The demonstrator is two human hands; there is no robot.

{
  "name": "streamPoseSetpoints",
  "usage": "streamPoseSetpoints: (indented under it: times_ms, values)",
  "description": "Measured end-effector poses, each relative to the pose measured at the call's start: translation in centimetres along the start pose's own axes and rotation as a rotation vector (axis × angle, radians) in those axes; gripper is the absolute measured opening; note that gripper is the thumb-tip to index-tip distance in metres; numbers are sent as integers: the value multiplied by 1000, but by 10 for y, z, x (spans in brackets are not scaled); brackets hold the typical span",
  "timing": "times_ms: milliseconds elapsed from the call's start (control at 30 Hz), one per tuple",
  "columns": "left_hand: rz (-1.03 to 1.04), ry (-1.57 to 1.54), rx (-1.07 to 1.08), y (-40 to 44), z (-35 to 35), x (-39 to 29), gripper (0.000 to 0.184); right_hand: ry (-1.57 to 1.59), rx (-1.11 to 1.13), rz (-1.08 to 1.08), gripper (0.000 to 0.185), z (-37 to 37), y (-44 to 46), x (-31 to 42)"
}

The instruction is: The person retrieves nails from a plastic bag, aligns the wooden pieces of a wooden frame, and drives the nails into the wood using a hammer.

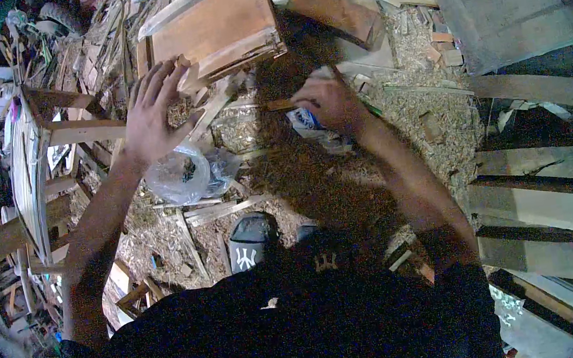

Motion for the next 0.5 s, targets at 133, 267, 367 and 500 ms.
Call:
streamPoseSetpoints:
  times_ms: [133,267,367,500]
  values:
    - [-41,28,15,-12,-2,10,84,-14,162,12,16,37,-5,15]
    - [-60,24,33,-18,-4,13,84,-156,215,-107,25,47,-3,17]
    - [-62,29,36,-20,-4,13,83,-301,260,-162,26,51,-6,16]
    - [-62,21,28,-17,-5,11,82,-449,371,-184,25,61,-12,11]
Point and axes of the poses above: each hand's wrist, its own y-axis towards the middle knuckle, its own z-axis out of the palm, x = y × z, the point moved 2 cm from there along y, towards the middle knuckle, and after that the axes turned 1 degree about x, right-handed, at the moved point
